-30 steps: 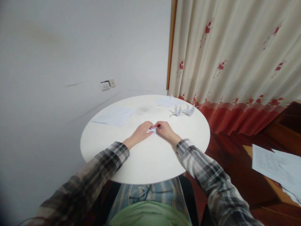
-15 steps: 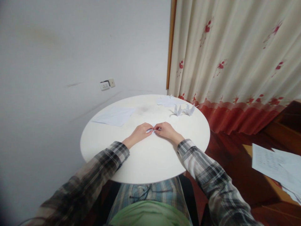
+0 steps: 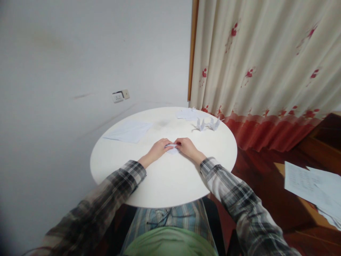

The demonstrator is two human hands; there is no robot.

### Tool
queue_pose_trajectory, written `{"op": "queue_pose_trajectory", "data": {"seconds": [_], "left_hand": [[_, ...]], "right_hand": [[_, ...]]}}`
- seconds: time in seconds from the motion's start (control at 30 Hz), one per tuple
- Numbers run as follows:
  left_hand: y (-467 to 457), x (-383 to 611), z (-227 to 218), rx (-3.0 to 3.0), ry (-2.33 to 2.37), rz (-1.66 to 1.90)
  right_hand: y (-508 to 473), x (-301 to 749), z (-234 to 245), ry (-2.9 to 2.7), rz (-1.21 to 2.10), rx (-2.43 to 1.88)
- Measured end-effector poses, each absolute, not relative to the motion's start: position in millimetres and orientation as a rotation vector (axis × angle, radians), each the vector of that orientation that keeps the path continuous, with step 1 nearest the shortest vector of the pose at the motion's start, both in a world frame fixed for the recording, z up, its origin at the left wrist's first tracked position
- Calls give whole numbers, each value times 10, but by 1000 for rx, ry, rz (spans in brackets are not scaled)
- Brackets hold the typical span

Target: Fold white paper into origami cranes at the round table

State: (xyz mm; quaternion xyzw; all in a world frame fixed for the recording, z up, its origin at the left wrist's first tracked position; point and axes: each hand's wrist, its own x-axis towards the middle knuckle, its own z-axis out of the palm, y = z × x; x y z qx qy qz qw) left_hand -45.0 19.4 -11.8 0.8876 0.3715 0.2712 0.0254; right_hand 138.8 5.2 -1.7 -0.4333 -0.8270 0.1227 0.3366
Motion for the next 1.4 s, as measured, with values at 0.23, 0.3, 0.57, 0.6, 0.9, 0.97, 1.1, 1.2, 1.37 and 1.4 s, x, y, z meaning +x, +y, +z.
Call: {"op": "queue_pose_trajectory", "data": {"seconds": [0.23, 0.3, 0.57, 0.6, 0.9, 0.97, 1.1, 1.2, 1.37, 1.4], "left_hand": [[208, -454, -107, 2653, 1160, 848], [191, -452, -104, 2639, 1168, 873], [169, -465, -100, 2703, 1158, 881], [175, -466, -100, 2720, 1133, 874], [212, -457, -108, 2690, 1147, 865], [216, -458, -107, 2685, 1124, 876], [212, -476, -89, 2618, 1116, 931], [204, -506, -67, 2547, 1216, 976], [202, -545, -53, 2525, 1305, 1040], [201, -546, -54, 2543, 1295, 1053]], "right_hand": [[73, 1393, -43, -2115, 350, -1139], [71, 1402, -44, -2112, 346, -1142], [34, 1433, -38, -2182, 238, -1130], [35, 1429, -43, -2204, 214, -1125], [69, 1399, -70, -2264, 147, -1047], [68, 1407, -69, -2222, 194, -1044], [77, 1435, -67, -2056, 295, -1088], [96, 1455, -65, -1998, 304, -1086], [125, 1464, -72, -1966, 272, -1098], [126, 1464, -76, -1962, 266, -1100]]}}
